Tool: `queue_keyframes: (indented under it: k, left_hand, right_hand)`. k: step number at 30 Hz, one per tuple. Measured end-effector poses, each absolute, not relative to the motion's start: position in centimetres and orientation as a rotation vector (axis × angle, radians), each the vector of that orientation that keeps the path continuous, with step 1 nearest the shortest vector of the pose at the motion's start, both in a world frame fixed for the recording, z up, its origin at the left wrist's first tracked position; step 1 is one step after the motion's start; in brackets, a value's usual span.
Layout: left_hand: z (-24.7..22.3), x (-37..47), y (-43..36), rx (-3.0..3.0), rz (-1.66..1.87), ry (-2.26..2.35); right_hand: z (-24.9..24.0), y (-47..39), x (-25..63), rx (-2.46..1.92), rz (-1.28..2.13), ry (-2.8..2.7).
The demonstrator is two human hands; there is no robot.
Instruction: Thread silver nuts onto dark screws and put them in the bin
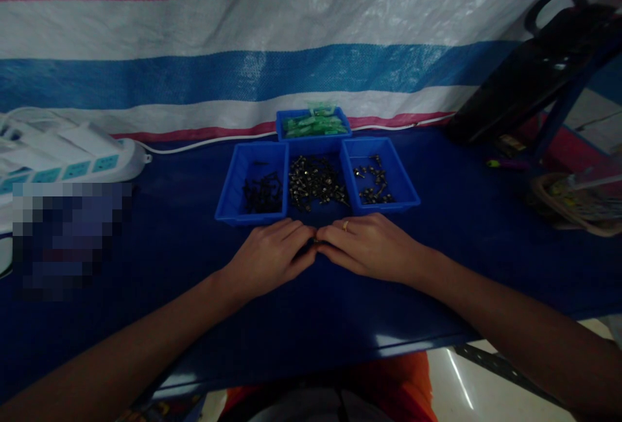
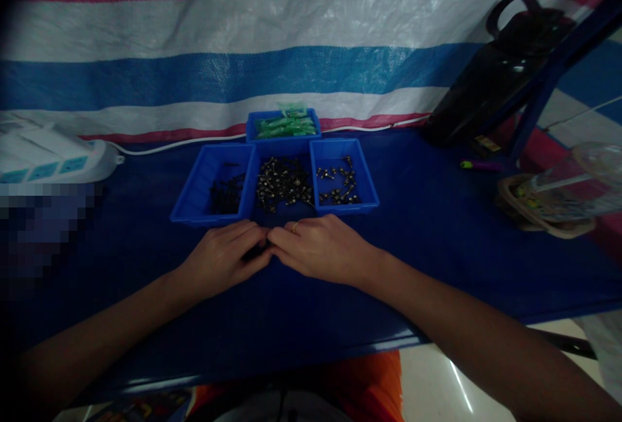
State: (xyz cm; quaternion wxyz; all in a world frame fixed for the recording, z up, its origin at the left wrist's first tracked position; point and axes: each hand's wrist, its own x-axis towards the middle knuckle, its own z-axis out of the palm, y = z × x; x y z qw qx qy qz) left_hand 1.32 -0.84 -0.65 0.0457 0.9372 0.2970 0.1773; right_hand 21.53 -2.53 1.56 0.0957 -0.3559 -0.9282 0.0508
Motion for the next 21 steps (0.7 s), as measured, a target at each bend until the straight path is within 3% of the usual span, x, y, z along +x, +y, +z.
queue_keyframes:
  k: [21]
  left_hand:
    - [-0.42,1.29,-1.22,2.813,0.64,0.872]
  right_hand:
    - [1.05,-2.18,21.42,-1.139,0.335,-2.722]
